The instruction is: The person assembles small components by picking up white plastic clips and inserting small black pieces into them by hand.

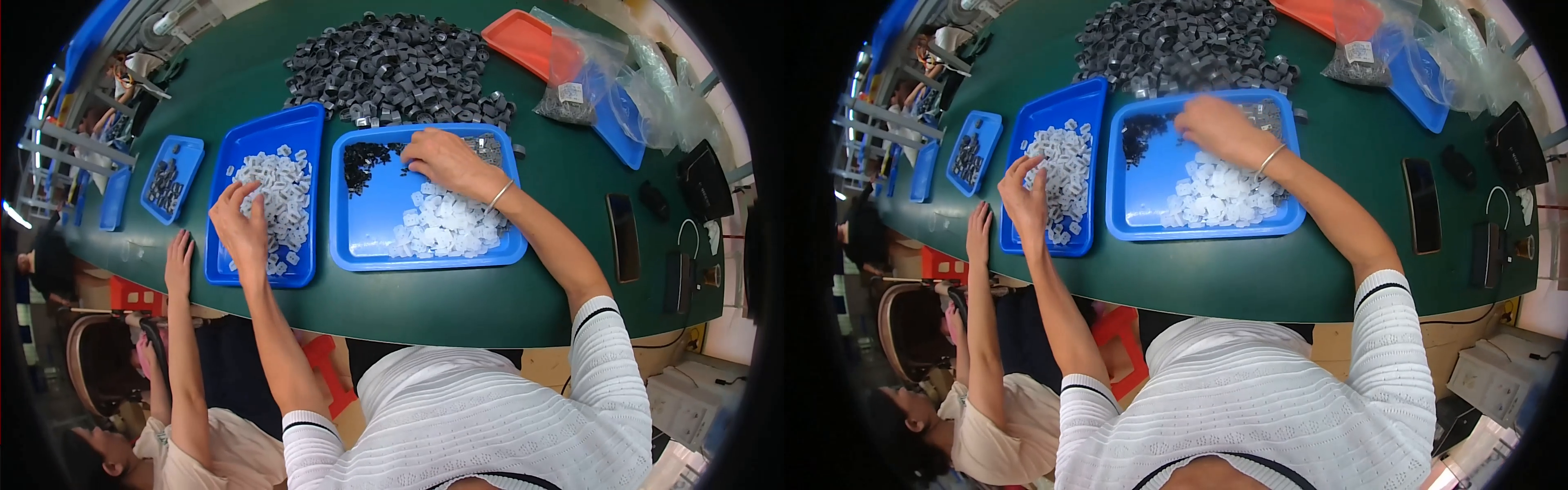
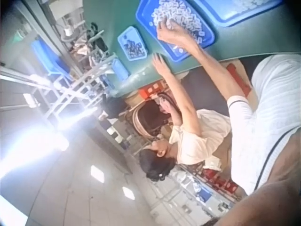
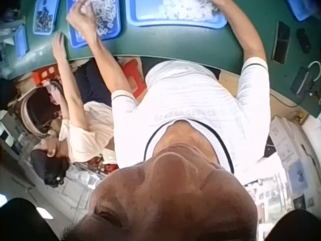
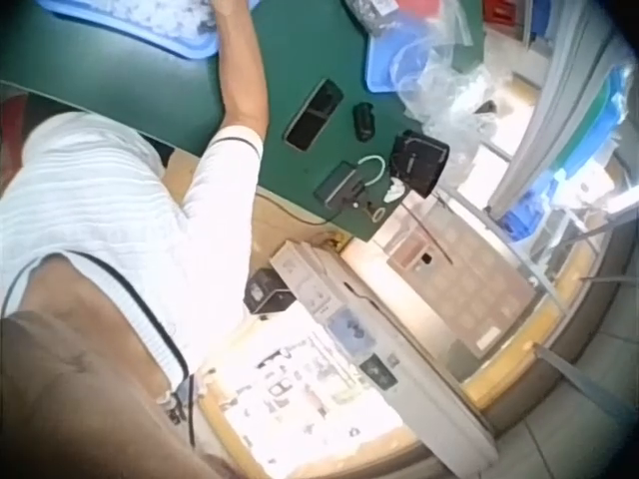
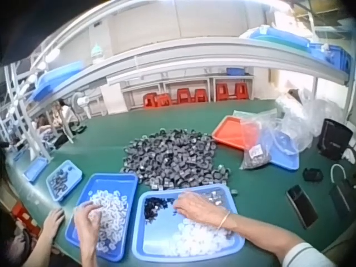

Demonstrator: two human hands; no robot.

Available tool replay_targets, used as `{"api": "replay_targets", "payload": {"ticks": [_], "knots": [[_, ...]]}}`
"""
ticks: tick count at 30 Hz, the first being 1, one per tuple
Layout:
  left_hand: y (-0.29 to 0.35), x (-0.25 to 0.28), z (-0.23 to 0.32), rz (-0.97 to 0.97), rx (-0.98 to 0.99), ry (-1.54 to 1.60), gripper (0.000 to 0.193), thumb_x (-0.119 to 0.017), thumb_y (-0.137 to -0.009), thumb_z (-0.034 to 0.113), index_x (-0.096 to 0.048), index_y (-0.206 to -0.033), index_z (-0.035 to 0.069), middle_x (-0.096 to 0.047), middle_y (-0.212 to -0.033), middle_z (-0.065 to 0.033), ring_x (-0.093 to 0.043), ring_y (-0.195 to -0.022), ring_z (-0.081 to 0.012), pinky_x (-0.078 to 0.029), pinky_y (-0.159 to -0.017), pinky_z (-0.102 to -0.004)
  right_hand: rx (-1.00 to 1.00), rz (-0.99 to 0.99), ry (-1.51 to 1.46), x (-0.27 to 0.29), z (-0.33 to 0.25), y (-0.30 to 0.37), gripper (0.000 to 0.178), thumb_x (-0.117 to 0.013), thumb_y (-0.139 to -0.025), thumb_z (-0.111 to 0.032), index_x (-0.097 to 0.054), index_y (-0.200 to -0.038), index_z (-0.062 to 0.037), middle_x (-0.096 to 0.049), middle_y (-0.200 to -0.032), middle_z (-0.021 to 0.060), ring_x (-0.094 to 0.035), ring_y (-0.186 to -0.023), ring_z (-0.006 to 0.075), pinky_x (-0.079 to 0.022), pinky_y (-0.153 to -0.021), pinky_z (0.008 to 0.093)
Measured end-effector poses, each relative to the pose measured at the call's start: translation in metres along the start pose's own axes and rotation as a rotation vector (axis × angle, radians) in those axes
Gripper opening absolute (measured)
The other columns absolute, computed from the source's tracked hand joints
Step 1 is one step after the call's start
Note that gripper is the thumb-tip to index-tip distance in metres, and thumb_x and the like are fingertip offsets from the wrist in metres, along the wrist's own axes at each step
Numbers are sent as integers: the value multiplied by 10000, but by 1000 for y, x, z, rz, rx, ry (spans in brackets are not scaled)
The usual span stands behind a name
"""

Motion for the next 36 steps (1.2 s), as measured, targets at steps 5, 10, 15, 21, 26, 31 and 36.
{"api": "replay_targets", "payload": {"ticks": [5, 10, 15, 21, 26, 31, 36], "knots": [[17, -10, 107, -272, -29, 636, 162, -692, -743, 32, -696, -902, 65, -662, -885, -96, -572, -914, -278, -439, -833, -366, -6, -18, 51, -5, -3, 2, 67, -646, -787, -62, -601, -831, -39, -540, -826, 103, -528, -889, 281, -449, -763, 385], [34, -28, 156, -479, -167, 635, 151, -720, -723, 76, -692, -871, 57, -646, -850, -92, -537, -808, -287, -435, -769, -370, -33, 52, 23, -2, 6, 9, 63, -632, -791, -49, -577, -803, -22, -562, -803, 104, -537, -831, 278, -452, -733, 375], [35, -31, 157, -528, -155, 645, 105, -708, -742, 52, -664, -834, 32, -647, -831, -71, -557, -772, -234, -458, -719, -335, -328, -48, -337, 12, 17, 8, 78, -630, -809, -59, -576, -826, -6, -612, -769, 69, -574, -717, 178, -464, -669, 299], [19, -52, 135, -636, 557, 1420, 119, -643, -869, 56, -616, -963, -11, -670, -847, -73, -624, -709, -106, -505, -666, -216, -208, -37, -779, 26, 0, 2, 102, -636, -856, -103, -596, -856, -10, -603, -780, 1, -540, -726, 53, -452, -641, 230], [15, -67, 143, -575, 732, 1597, 175, -638, -874, 54, -613, -1036, -9, -676, -884, -90, -646, -737, -124, -529, -688, -224, -236, -72, -999, 25, -17, 5, 110, -644, -862, -114, -604, -868, -12, -603, -787, 2, -543, -723, 59, -455, -650, 214], [20, -69, 147, -521, 794, 1619, 227, -634, -882, 72, -611, -1086, -24, -675, -890, -113, -661, -747, -147, -541, -680, -234, -274, -18, -992, 28, -16, 4, 107, -655, -851, -106, -629, -894, -12, -606, -797, -1, -544, -706, 52, -452, -645, 208], [21, -73, 139, -594, 816, 1603, 188, -621, -897, 110, -634, -1043, -8, -680, -852, -113, -661, -750, -149, -537, -675, -237, -269, 20, -825, 32, -12, 2, 146, -646, -854, -95, -670, -975, -17, -625, -846, 13, -548, -714, 53, -439, -644, 196]]}}
Point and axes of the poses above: each hand's wrist, its own y-axis away from the middle knuckle, its own x-axis out of the back of the hand, z = x × y, the point moved 4 cm from there along -y, towards the middle knuckle
